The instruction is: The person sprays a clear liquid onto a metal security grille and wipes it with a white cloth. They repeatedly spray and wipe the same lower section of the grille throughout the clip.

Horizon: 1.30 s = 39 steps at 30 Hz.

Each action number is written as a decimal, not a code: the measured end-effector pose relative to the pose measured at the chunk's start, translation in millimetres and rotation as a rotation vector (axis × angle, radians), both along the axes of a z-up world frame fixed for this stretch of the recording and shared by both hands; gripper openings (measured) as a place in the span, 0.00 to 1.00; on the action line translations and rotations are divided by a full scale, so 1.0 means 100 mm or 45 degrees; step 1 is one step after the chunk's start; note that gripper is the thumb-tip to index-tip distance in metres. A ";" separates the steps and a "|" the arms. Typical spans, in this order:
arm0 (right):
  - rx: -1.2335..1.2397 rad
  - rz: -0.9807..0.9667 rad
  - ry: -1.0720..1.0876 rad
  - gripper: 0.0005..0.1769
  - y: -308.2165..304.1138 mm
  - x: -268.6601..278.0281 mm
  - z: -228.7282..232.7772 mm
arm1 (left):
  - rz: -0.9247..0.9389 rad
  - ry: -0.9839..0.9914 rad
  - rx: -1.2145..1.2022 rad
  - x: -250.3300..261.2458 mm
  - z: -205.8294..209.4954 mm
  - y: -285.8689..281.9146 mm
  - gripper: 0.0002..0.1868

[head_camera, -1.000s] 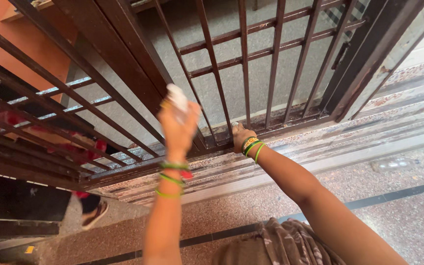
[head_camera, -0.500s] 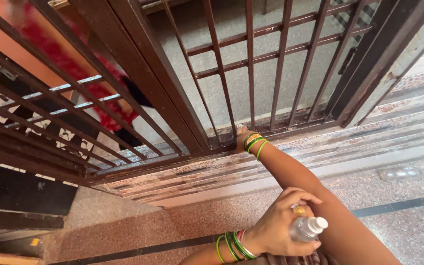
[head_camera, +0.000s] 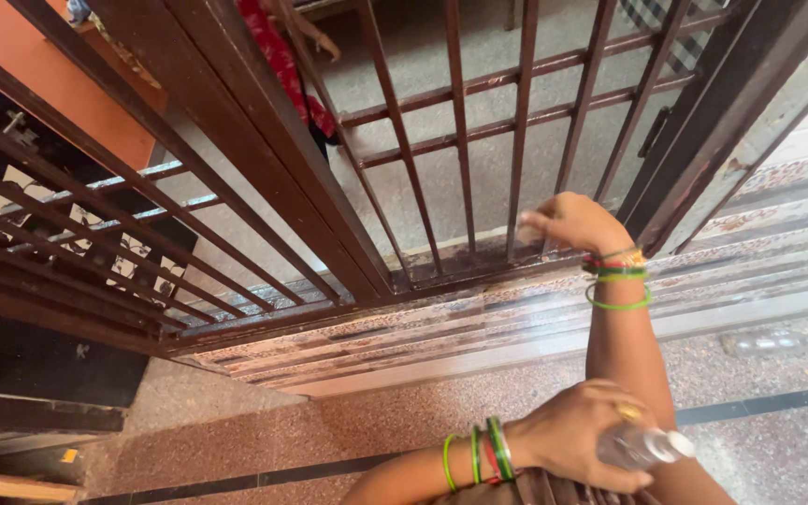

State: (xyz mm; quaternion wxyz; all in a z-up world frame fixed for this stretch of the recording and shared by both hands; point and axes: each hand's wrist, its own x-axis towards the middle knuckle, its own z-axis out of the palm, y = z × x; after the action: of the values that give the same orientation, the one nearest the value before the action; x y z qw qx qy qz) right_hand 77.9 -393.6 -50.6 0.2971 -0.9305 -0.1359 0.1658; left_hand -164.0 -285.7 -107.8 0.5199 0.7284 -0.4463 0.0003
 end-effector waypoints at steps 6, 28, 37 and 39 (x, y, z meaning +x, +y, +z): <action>0.924 -0.216 -0.766 0.28 0.18 -0.15 0.11 | 0.271 0.650 -0.601 0.41 0.48 0.44 0.27; 1.083 -0.511 -0.728 0.24 0.19 -0.32 -1.95 | 0.989 -0.047 -0.768 1.69 1.08 1.36 0.35; 1.353 -0.310 -1.057 0.20 0.08 0.05 -0.30 | 1.041 -0.066 -0.802 1.71 1.07 1.28 0.11; 1.288 -0.275 -0.998 0.17 0.08 0.15 -0.05 | 1.065 -0.139 -0.779 1.72 1.04 1.29 0.08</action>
State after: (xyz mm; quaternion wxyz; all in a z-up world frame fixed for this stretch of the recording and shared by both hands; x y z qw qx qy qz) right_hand 93.1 -385.8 -55.3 0.6420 -0.6757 -0.2013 -0.3013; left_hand 8.0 -156.5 -3.4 0.6402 0.6583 -0.1229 0.3764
